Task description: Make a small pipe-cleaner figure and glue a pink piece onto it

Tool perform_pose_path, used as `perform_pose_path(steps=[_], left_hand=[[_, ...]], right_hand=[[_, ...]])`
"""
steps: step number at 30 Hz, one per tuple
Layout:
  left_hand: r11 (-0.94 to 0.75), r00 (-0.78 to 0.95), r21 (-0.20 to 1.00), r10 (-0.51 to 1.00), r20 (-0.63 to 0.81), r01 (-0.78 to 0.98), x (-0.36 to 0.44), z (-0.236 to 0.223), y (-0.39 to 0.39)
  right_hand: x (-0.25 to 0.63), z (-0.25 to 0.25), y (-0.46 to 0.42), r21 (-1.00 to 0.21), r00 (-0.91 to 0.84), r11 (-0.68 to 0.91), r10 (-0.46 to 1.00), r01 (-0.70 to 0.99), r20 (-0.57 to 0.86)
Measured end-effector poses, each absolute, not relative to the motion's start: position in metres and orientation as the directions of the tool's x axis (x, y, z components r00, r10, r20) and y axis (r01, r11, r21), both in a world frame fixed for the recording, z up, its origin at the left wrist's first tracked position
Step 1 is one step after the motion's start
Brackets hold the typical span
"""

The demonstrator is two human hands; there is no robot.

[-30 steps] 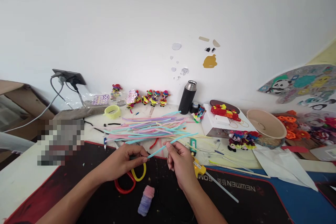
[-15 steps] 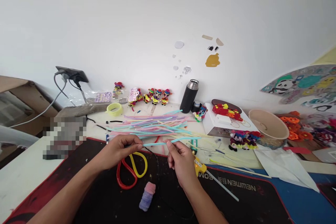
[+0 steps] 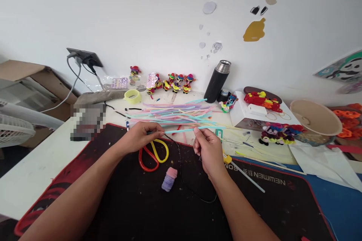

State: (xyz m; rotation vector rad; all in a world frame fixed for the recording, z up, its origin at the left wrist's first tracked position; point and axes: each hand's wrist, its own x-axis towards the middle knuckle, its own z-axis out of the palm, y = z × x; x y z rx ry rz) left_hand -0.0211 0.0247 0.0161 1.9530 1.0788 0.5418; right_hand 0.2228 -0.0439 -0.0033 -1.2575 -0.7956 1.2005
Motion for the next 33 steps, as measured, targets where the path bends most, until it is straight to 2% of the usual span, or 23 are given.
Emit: perform_pose_path(steps=[11, 18, 23, 26, 29, 33], left_hand=[[-0.282, 0.533, 0.823, 0.845, -0.03, 0.493, -0.021, 0.017, 0.025], [-0.298, 0.545, 0.818, 0.838, -0.023, 0.492, -0.022, 0.018, 0.025], [-0.229, 0.509, 0.853, 0.859, -0.049, 0.469, -0.023, 0.018, 0.025], [-0.091, 0.435, 0.937, 0.898, -0.07, 0.338, -0.026, 0.015, 0.027], [0.073, 0.327, 0.996, 0.941, -0.086, 0.053, -0.03, 0.012, 0.03], [0.206, 0.236, 0.91, 0.964, -0.125, -0.359, -0.031, 0.012, 0.035]], right_hand=[[0.223, -0.004, -0.045, -0.973, 0.243, -0.102, 0.958, -0.206, -0.152], [0.223, -0.002, -0.043, -0.955, 0.249, -0.103, 0.953, -0.277, -0.174], [0.223, -0.003, -0.042, -0.953, 0.265, -0.097, 0.948, -0.288, -0.176], [0.223, -0.003, -0.042, -0.955, 0.268, -0.09, 0.949, -0.282, -0.168], [0.223, -0.003, -0.042, -0.958, 0.26, -0.088, 0.952, -0.273, -0.161], [0.223, -0.002, -0.042, -0.956, 0.257, -0.096, 0.951, -0.277, -0.17]])
